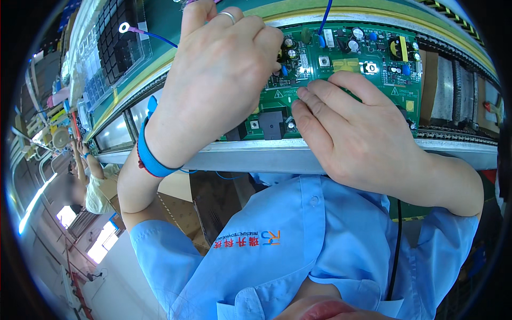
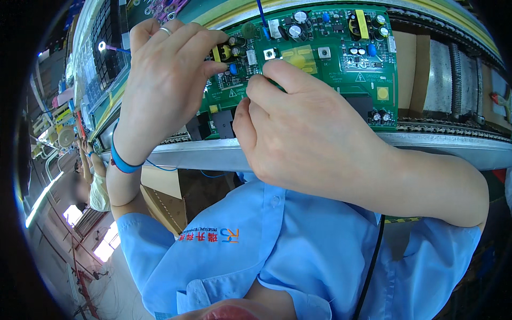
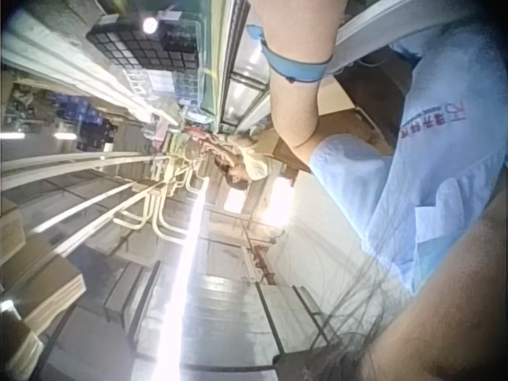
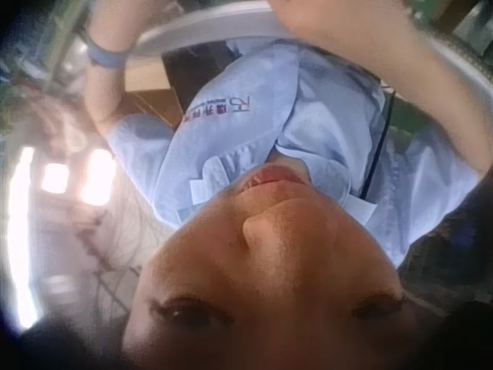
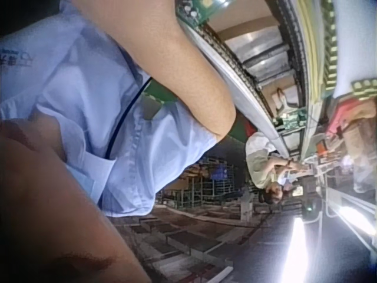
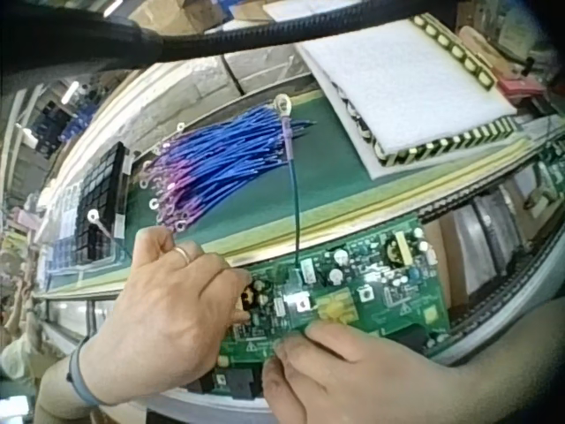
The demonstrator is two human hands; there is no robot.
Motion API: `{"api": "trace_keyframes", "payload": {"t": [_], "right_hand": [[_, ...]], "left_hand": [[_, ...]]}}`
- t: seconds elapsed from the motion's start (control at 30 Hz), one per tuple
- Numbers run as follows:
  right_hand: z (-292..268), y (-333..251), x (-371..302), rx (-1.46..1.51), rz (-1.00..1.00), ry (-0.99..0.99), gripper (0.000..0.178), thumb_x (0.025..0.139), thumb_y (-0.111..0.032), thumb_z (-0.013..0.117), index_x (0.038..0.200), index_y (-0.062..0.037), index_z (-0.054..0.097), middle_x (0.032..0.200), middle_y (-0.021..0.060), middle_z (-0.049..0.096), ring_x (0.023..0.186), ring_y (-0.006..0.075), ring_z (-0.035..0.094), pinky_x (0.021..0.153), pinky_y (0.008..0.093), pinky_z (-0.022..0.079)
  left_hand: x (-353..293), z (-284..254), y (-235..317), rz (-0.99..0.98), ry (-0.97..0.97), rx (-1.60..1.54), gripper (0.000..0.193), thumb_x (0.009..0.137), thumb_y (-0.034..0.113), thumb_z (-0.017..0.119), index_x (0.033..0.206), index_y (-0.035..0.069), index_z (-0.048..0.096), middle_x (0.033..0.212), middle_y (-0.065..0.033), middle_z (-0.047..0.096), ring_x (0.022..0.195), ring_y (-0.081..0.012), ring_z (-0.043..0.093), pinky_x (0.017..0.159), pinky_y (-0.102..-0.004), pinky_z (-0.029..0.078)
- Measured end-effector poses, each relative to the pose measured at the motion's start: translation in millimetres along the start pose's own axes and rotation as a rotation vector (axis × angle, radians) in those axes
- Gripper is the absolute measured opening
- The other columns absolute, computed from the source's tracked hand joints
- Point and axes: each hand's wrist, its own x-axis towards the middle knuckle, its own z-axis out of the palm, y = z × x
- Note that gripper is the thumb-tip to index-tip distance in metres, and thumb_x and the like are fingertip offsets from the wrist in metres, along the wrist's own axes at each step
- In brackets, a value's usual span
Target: Assembling electronic components onto a printed circuit board at an assembly line station.
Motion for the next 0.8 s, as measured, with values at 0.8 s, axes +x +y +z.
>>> {"api": "trace_keyframes", "payload": {"t": [0.8], "right_hand": [[-4.8, -22.5, 13.8, -0.148, -0.124, -0.184, 0.009, 0.07, -0.016, 0.062, 0.069, -0.0083, 0.066, 0.067, 0.0053, 0.062, 0.074, 0.021, 0.061, 0.076, 0.0321, 0.042]], "left_hand": [[53.4, 8.4, 29.9, -0.03, 0.42, -0.295, 0.032, 0.077, 0.021, 0.075, 0.106, 0.008, 0.066, 0.082, -0.004, 0.064, 0.081, -0.0253, 0.059, 0.08, -0.0386, 0.035]]}}
